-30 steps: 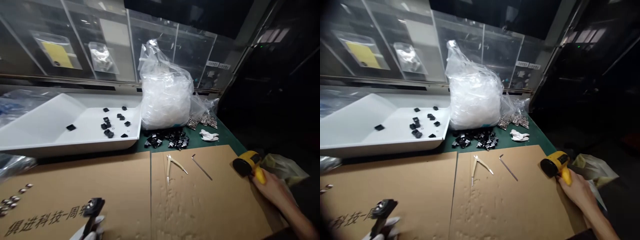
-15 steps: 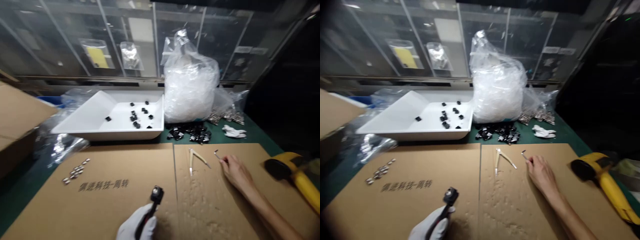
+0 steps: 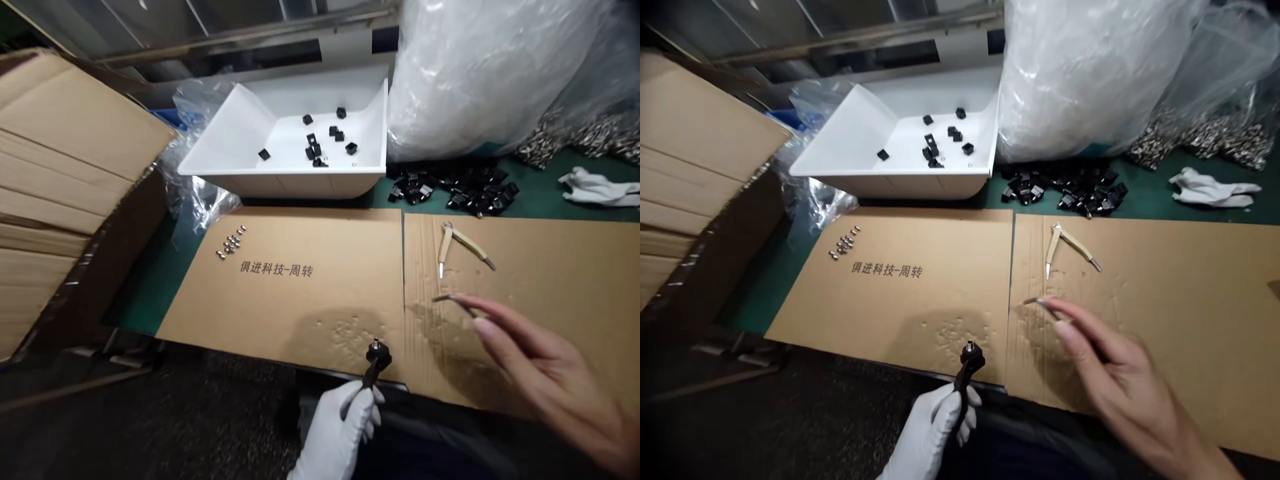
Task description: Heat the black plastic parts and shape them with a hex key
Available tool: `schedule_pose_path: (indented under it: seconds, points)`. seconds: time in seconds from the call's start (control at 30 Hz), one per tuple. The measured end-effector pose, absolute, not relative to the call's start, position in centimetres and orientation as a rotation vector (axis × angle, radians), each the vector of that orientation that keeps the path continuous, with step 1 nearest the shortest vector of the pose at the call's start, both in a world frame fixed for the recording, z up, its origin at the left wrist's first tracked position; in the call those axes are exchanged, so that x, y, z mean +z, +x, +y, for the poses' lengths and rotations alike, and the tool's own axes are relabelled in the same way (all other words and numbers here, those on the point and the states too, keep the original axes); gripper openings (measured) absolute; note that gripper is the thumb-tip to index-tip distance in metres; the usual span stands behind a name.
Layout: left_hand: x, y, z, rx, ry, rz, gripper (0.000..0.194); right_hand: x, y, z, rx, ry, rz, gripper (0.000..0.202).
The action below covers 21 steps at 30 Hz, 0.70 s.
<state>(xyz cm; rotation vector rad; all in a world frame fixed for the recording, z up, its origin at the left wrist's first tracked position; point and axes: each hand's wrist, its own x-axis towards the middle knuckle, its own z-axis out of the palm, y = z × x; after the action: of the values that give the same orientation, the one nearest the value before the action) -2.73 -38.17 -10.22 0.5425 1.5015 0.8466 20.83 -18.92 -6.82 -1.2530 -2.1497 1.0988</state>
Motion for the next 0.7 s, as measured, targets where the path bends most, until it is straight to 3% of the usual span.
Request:
schedule_pose_path:
  seconds: [0.23, 0.5, 0.7]
  points:
    - [-12.4, -3.0, -39.3, 0.747, 0.782, 1.761, 0.055, -7.0, 15.5, -22.2, 1.535, -1.006, -2.323, 0.038]
    - [-12.1, -3.3, -38.5, 0.692, 0.899, 1.813, 0.036, -7.5, 14.9, -21.7, 1.602, -1.086, -2.372, 0.038]
    - [-12.0, -3.4, -38.5, 0.671, 0.893, 1.807, 0.034, -7.5, 15.4, -20.9, 1.583, -1.094, -2.422, 0.036]
